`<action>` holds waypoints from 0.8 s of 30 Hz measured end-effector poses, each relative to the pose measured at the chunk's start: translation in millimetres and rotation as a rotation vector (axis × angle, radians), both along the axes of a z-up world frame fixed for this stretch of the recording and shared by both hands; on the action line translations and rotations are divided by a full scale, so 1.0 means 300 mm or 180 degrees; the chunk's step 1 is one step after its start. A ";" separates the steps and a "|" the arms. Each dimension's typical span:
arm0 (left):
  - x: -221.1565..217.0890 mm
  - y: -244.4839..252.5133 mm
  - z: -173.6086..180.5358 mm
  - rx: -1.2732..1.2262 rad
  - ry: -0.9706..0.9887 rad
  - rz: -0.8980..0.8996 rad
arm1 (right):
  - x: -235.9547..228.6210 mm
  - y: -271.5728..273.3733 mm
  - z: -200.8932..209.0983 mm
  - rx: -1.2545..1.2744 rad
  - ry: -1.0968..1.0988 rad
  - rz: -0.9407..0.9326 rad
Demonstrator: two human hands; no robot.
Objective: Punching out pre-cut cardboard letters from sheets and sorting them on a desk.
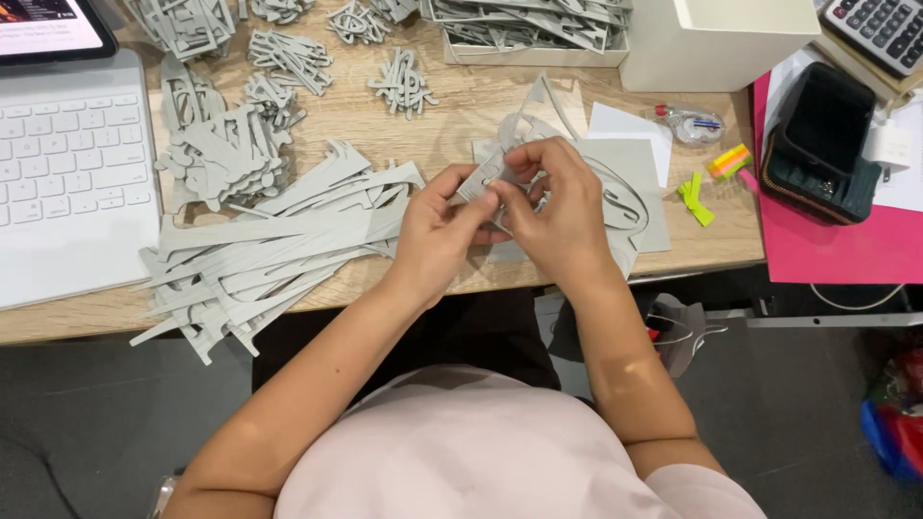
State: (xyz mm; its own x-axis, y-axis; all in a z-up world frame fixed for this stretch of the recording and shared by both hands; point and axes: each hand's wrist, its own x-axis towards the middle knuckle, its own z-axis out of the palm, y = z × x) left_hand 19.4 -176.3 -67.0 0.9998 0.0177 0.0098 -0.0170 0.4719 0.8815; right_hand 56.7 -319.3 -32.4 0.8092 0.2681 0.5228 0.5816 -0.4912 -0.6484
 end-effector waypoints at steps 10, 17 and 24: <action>0.006 0.008 -0.007 0.0132 0.0161 0.0368 | -0.034 -0.021 0.034 -0.0306 -0.0063 0.0226; -0.007 0.015 0.013 0.0343 0.0293 0.0455 | 0.041 -0.168 0.078 0.0979 0.1427 0.1010; 0.006 0.014 -0.010 0.1226 -0.0170 0.0736 | 0.399 -0.141 0.204 0.0390 0.0492 0.0470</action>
State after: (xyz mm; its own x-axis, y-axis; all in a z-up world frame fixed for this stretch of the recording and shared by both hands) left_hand 21.1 -172.0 -70.0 0.9679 0.2256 0.1109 -0.1336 0.0879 0.9871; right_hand 176.4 -361.4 28.8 0.8388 0.3317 0.4316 0.5305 -0.3203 -0.7848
